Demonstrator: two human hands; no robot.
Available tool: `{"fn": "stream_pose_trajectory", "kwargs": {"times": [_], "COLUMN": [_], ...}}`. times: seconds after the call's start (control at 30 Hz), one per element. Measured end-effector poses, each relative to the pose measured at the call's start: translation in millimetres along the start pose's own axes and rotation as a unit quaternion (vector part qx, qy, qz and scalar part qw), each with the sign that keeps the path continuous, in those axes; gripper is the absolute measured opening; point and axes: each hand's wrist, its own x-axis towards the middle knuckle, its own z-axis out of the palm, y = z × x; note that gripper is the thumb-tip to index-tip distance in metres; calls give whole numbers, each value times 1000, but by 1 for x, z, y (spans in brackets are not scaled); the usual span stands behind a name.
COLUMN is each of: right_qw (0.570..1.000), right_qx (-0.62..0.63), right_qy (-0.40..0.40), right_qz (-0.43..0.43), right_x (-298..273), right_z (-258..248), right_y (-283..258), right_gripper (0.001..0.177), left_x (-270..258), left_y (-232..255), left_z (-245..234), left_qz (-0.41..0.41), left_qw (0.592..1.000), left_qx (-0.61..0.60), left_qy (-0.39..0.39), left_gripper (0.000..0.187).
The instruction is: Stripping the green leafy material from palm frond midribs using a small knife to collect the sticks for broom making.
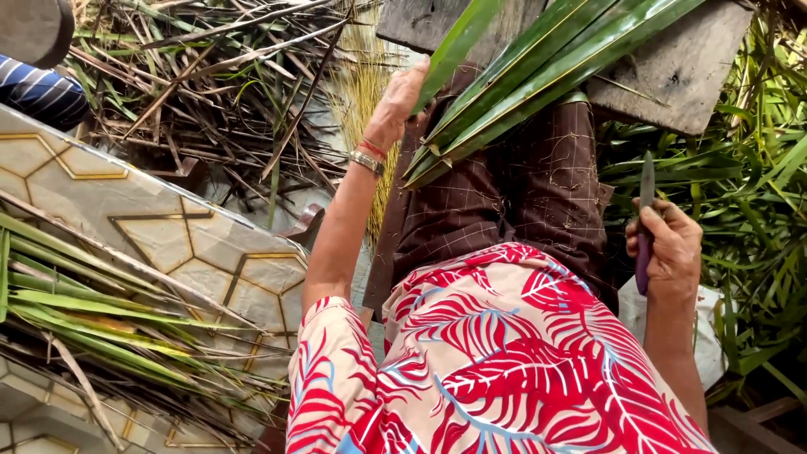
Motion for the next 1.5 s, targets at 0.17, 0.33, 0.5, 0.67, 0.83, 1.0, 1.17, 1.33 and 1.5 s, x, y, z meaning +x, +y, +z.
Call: {"fn": "stream_pose_trajectory", "kwargs": {"times": [0.17, 0.33, 0.5, 0.67, 0.83, 1.0, 1.17, 1.33, 1.5], "right_qw": [998, 990, 971, 963, 967, 964, 981, 985, 987], "right_qx": [-34, -87, -112, -153, -174, -226, -154, -111, -118], "right_qy": [-40, -86, -132, -153, -136, -118, -115, -134, -108], "right_qz": [-27, -73, -167, -161, -130, -79, -38, 16, 32], "right_x": [-16, -36, -55, -47, -43, -30, -22, -27, -24], "right_z": [42, 81, 123, 136, 143, 129, 124, 116, 110], "right_y": [-41, -82, -109, -115, -112, -90, -77, -83, -73], "right_gripper": [14, 16, 11, 14, 24, 18, 13, 16, 18], "left_x": [-9, -30, -58, -81, -83, -101, -105, -106, -104], "left_y": [-6, -15, -20, -25, -32, -25, -21, -22, -27], "left_z": [23, 57, 97, 123, 135, 139, 144, 147, 152], "left_qz": [117, 275, 400, 473, 476, 508, 502, 500, 528], "left_qw": [992, 959, 908, 833, 790, 753, 753, 745, 722], "left_qx": [49, 45, 123, 262, 347, 401, 416, 434, 440], "left_qy": [4, -58, 17, 111, 171, 117, 90, 74, 82], "left_gripper": [34, 14, 23, 19, 16, 25, 21, 24, 23]}}
